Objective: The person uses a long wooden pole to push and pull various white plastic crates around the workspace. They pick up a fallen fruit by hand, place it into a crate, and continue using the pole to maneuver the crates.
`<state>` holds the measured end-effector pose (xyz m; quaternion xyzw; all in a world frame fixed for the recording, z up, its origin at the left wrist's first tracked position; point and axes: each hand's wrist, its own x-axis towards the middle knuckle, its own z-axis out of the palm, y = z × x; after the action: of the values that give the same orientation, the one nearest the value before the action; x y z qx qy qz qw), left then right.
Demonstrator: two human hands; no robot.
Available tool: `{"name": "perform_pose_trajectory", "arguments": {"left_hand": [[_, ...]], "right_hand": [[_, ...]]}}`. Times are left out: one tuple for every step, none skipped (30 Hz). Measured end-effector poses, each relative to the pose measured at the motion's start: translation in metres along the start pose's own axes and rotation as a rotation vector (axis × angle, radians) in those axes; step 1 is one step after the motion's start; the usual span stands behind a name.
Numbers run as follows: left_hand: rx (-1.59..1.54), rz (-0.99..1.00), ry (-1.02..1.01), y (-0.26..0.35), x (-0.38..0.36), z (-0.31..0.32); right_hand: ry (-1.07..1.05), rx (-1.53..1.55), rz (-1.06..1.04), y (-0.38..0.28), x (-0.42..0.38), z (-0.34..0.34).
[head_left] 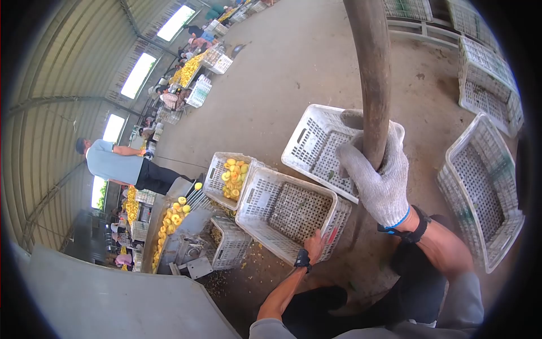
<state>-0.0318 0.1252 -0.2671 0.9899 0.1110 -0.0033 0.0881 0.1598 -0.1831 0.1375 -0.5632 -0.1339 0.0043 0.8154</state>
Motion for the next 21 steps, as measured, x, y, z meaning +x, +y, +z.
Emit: {"name": "perform_pose_trajectory", "arguments": {"left_hand": [[-0.007,-0.010,-0.020,-0.004,-0.001,0.005],[0.001,-0.035,-0.075,-0.005,0.001,-0.003],[-0.002,-0.038,-0.068,-0.002,0.001,-0.006],[-0.002,-0.039,-0.058,0.002,0.003,-0.012],[-0.004,-0.040,-0.048,0.004,0.004,-0.015],[-0.004,-0.036,-0.051,0.006,0.003,-0.020],[-0.005,-0.024,-0.053,0.007,0.003,-0.027],[-0.012,-0.003,-0.055,0.011,0.005,-0.034],[-0.027,0.026,-0.058,0.021,0.012,-0.040],[-0.025,0.008,-0.117,0.033,0.017,-0.053],[-0.061,0.027,-0.082,0.054,0.023,-0.065],[-0.093,0.039,-0.048,0.073,0.024,-0.078],[-0.119,0.043,-0.020,0.091,0.018,-0.094],[-0.208,-0.001,-0.140,0.114,0.016,-0.118],[-0.266,0.055,-0.152,0.129,0.011,-0.124],[-0.323,0.112,-0.165,0.141,0.008,-0.128],[-0.378,0.168,-0.178,0.155,0.003,-0.135],[-0.337,0.291,-0.117,0.181,-0.002,-0.159],[-0.377,0.271,-0.118,0.196,-0.008,-0.165],[-0.416,0.254,-0.124,0.209,-0.013,-0.166],[-0.456,0.240,-0.132,0.216,-0.015,-0.164]], "right_hand": [[0.001,0.000,-0.001,0.003,0.000,-0.001],[0.001,0.000,-0.004,0.005,0.000,-0.002],[0.002,0.002,-0.009,0.009,-0.001,-0.002],[0.011,-0.029,-0.031,0.009,-0.001,-0.003],[0.020,-0.059,-0.054,0.009,-0.001,-0.003],[0.031,-0.091,-0.078,0.008,-0.002,-0.004],[0.020,-0.001,-0.038,0.007,0.000,-0.003],[0.013,0.080,-0.002,0.007,0.003,-0.003],[0.010,0.152,0.028,0.005,0.006,-0.007],[0.009,0.069,0.026,0.002,0.009,-0.013],[0.057,-0.009,-0.028,0.010,0.014,-0.015],[0.038,0.045,-0.003,0.008,0.015,-0.019],[0.016,0.104,0.030,0.003,0.014,-0.022],[0.006,0.097,0.032,-0.004,0.010,-0.025],[-0.003,0.091,0.032,-0.012,0.008,-0.029],[-0.010,0.086,0.033,-0.019,0.005,-0.031],[0.005,0.129,0.005,-0.028,0.002,-0.034],[0.016,0.171,-0.026,-0.040,0.000,-0.037],[0.028,0.213,-0.056,-0.052,-0.002,-0.040],[0.047,0.193,-0.110,-0.061,-0.002,-0.049],[0.092,0.259,-0.181,-0.070,-0.004,-0.050]]}}
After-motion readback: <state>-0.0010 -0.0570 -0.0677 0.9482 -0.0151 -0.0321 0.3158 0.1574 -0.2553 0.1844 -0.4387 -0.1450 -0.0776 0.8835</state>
